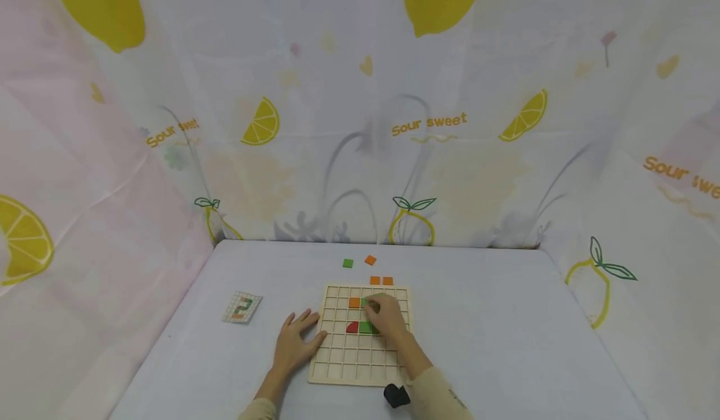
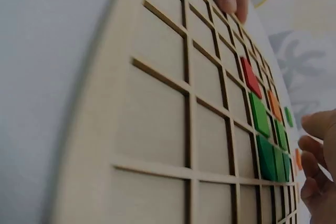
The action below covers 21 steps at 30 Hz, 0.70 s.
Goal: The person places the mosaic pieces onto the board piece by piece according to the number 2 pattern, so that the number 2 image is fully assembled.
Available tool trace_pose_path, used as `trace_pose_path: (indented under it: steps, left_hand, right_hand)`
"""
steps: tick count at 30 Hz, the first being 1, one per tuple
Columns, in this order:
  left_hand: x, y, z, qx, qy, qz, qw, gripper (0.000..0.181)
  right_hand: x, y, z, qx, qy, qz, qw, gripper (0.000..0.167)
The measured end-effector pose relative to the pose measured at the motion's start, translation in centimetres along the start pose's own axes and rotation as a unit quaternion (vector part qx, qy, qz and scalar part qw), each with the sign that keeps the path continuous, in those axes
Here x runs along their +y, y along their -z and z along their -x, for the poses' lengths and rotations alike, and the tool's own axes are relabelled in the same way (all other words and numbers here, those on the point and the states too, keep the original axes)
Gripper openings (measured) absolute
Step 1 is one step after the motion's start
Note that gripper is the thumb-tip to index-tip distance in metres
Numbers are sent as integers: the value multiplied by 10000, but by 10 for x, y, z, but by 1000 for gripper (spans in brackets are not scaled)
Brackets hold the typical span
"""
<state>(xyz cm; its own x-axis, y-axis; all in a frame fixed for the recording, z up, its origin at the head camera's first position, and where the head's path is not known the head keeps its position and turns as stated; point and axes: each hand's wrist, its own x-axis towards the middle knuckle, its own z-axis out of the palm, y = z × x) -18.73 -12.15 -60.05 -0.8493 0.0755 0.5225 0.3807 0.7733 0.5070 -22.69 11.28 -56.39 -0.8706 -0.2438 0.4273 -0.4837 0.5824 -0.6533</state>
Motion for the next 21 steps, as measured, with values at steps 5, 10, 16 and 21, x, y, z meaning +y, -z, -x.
trace_pose_path:
  steps: [5, 10, 16, 21]
  left_hand:
    - [-1, -2, 0, 15, -10, 23, 10000, 39]
    - [0, -2, 0, 53, -71, 73, 9999, 39]
    - [-2, -1, -1, 270, -294, -13, 9992, 39]
    - [-2, -1, -1, 227, -235, 34, 9995, 38]
  right_hand:
    - [25, 8, -24, 576, -408, 509, 9962, 20]
    - [44, 13, -39, 36, -408, 1117, 9929, 17]
    - [43, 23, -55, -614, -918, 1231, 9862, 13]
    - [53, 26, -61, -550, -1562, 995, 9812, 22]
